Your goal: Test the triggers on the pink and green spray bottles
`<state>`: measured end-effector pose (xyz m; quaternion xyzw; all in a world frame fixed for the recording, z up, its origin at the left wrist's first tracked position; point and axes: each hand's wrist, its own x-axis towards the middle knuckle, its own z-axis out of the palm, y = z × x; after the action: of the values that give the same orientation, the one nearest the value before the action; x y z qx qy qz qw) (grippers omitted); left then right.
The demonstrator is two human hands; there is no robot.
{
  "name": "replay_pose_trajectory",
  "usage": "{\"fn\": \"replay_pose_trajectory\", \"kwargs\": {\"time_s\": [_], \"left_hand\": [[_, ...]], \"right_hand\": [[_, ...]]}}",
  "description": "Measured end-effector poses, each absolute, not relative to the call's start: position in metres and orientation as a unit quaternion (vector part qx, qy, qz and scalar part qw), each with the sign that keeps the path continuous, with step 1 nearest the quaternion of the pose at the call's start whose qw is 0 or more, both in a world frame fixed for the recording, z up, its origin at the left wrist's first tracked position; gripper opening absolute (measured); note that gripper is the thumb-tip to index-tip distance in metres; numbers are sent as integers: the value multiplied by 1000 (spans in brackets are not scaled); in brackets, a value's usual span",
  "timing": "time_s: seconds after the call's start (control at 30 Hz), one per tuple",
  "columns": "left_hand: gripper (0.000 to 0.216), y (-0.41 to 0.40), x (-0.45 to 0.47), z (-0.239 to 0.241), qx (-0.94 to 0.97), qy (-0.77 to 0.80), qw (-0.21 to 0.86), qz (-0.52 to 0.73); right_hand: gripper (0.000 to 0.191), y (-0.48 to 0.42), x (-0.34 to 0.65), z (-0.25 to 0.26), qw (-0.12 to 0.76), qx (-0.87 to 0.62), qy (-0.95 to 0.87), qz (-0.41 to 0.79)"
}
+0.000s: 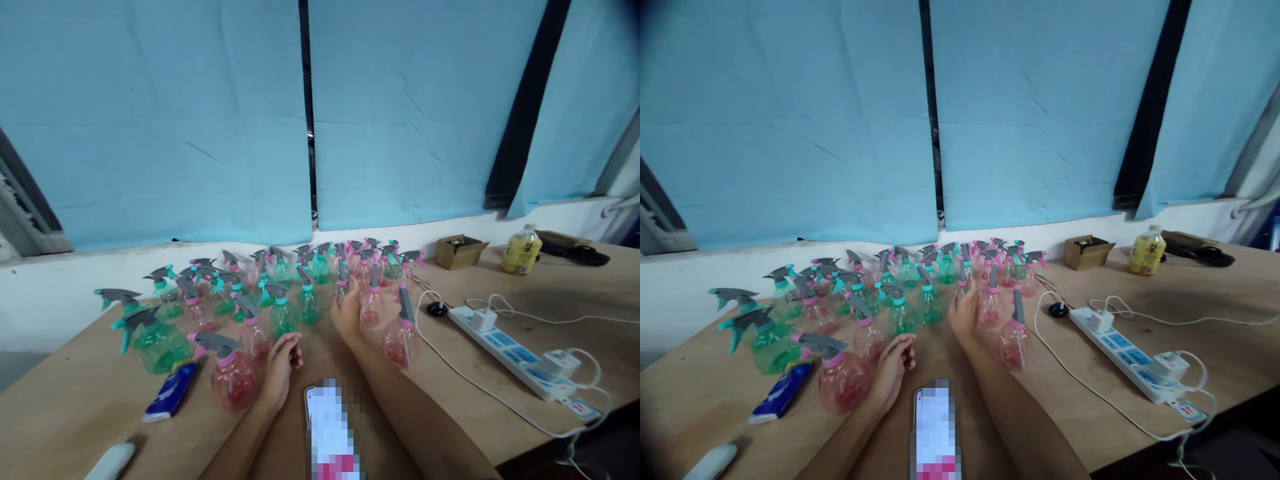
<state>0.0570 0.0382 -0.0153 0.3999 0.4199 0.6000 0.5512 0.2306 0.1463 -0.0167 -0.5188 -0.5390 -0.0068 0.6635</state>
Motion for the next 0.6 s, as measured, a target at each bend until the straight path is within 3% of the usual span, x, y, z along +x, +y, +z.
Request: {"fn": "replay_pose_trajectory", "kwargs": {"time_s": [0.13,0.37,0.6], "left_hand": [[26,39,57,-16,393,417,555,603],[26,40,58,-14,391,415,559,602],[27,39,59,-15,390,416,550,610]], "right_hand": [[57,141,231,-11,646,-518,-560,4],[77,135,226,-6,659,-529,-534,39],[53,139,228,5,664,-427,-572,222]]}}
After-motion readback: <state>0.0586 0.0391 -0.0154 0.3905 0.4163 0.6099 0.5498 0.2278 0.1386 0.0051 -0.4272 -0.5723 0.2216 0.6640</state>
